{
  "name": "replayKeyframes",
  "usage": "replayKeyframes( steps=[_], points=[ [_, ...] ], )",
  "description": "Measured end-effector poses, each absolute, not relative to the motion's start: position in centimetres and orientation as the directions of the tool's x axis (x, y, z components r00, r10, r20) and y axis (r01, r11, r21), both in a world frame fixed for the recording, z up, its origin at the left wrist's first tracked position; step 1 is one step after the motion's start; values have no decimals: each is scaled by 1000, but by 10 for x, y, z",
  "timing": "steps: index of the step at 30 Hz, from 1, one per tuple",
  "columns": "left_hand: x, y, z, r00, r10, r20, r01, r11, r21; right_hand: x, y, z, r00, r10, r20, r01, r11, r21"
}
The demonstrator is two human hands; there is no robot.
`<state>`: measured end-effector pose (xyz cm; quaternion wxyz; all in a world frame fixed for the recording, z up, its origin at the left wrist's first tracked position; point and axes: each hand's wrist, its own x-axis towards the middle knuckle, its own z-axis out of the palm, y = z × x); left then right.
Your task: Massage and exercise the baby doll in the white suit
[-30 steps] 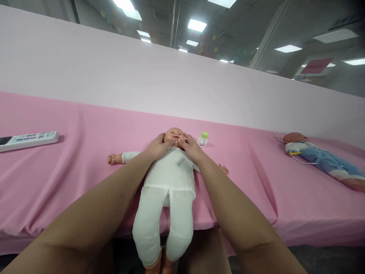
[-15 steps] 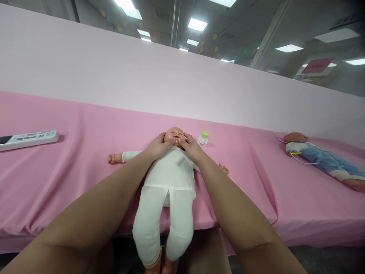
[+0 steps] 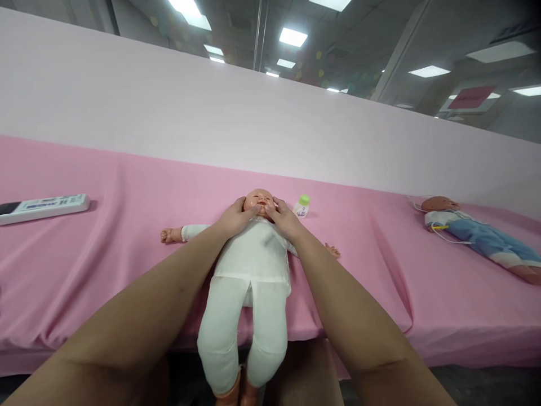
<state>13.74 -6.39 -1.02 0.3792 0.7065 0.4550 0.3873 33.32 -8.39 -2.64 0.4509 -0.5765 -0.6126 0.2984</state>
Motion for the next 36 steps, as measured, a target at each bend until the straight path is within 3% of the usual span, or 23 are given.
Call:
replayKeyframes(
  steps=[36],
  points=[
    [135,-63,-12,324,918,229,324,-335,885,331,-89,-22,56,976,210,454,163,-876]
  ],
)
